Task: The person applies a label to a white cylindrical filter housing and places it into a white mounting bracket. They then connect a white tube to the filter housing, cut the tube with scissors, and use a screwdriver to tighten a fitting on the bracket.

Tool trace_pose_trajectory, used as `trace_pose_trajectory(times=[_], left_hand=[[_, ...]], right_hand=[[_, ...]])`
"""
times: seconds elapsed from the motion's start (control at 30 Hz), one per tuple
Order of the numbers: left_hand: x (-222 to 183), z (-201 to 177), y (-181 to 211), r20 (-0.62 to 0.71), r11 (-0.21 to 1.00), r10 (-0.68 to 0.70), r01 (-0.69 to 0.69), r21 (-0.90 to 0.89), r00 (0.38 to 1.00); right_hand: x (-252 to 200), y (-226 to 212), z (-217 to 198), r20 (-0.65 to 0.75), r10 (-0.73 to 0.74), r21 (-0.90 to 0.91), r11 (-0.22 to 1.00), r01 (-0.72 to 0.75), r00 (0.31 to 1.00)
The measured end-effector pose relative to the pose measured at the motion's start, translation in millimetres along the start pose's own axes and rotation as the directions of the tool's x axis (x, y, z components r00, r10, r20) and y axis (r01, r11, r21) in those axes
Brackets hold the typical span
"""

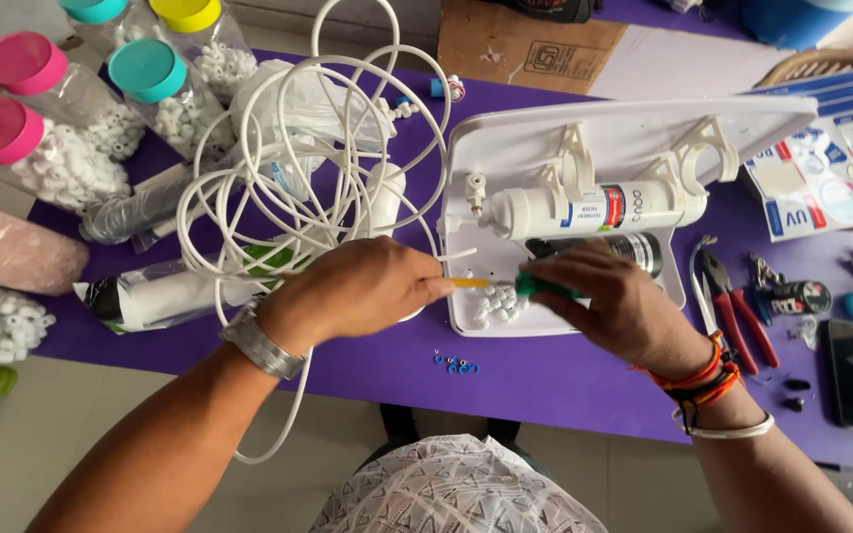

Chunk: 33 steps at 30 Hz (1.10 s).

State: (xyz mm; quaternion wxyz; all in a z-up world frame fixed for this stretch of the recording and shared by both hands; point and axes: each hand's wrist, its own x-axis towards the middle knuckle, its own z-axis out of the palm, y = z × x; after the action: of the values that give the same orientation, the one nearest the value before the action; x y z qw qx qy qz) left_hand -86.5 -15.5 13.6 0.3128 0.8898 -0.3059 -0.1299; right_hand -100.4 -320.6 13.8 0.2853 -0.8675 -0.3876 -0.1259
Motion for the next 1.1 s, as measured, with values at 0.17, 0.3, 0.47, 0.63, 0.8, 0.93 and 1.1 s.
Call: trace_pose_trajectory(times=[0.17,0.3,0.47,0.63,0.8,0.93,1.1], left_hand=[[0,20,10,-0.111,0.823,0.500,-0.432,0.368,0.859],[3,41,17,0.223,0.824,0.301,-0.371,0.429,0.927],[25,60,26,0.591,1.000,-0.007,0.011,-0.003,0.807],[13,110,59,0.326,0.847,0.396,-0.479,0.232,0.858],[4,143,85,0.435,0.674,0.481,-0.639,0.371,0.761],[2,167,89,0.533,0.943,0.310,-0.324,-0.070,0.787],[12,180,103,0.551,0.819,0.399,-0.555,0.145,0.733]], right_hand=[[-71,22,41,0.587,0.487,0.573,0.313,-0.757,0.646],[-105,-2,54,0.728,0.381,0.666,-0.195,-0.720,0.570],[-124,-61,42,0.217,0.464,0.370,0.775,-0.512,0.859],[-174,-58,18,0.362,0.643,0.548,0.440,-0.712,0.675],[-237,-75,26,0.862,0.332,0.507,-0.539,-0.673,0.384],[-245,-114,35,0.277,0.634,0.416,0.599,-0.685,0.722],[-252,-133,36,-0.200,0.404,0.022,0.913,-0.408,0.893]])
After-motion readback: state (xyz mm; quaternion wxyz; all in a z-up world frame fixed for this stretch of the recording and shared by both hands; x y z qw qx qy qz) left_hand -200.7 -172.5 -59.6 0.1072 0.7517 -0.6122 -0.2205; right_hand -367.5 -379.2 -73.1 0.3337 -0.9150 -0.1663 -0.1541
